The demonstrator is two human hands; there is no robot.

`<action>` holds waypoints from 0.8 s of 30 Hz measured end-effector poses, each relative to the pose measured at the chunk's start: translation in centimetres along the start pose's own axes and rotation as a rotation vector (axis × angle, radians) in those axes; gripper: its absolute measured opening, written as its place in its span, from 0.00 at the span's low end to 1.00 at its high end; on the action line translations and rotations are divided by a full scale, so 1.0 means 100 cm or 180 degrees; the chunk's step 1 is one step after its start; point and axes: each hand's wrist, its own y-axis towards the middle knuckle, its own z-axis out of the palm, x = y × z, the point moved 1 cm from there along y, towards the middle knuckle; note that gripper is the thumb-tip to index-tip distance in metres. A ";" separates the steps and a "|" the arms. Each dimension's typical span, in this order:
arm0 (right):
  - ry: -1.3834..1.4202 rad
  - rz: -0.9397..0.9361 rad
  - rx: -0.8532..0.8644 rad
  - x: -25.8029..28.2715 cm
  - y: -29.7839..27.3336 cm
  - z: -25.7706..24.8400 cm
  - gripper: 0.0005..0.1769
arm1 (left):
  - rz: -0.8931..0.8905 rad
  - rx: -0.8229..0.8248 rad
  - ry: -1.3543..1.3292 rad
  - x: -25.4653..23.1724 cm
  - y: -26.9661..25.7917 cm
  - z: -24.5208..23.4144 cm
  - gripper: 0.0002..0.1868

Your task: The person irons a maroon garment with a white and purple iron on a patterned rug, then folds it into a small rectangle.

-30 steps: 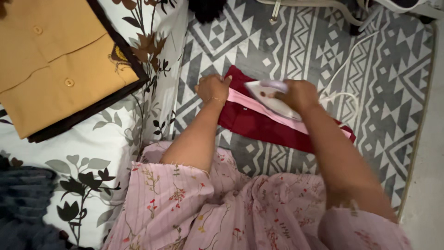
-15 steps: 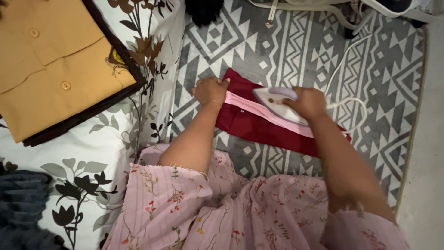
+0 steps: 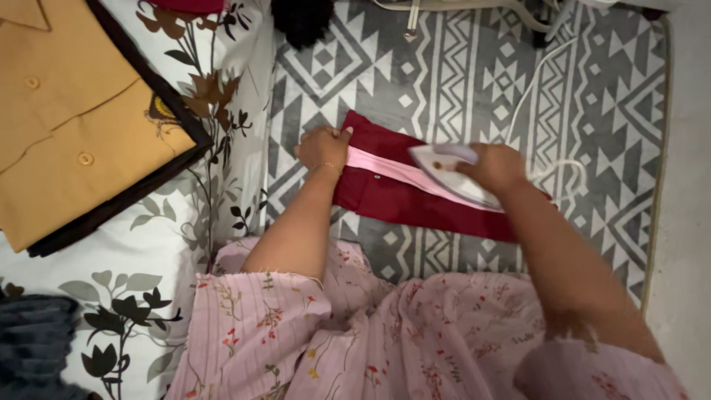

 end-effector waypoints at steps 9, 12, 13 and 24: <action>-0.0149 0.0706 -0.0084 -0.082 -0.044 0.013 0.28 | 0.0203 -0.0216 0.0186 0.002 -0.003 0.009 0.14; -0.0025 0.0559 -0.0263 -0.084 -0.040 0.019 0.29 | 0.0266 -0.0258 0.0296 0.003 0.000 0.012 0.15; -0.0075 0.0312 -0.0455 -0.082 -0.038 0.022 0.29 | 0.0262 -0.0286 0.0376 0.004 0.000 0.014 0.15; 0.0038 0.0325 -0.1013 -0.074 -0.019 0.020 0.27 | 0.0839 -0.0916 0.0456 0.011 -0.007 0.025 0.15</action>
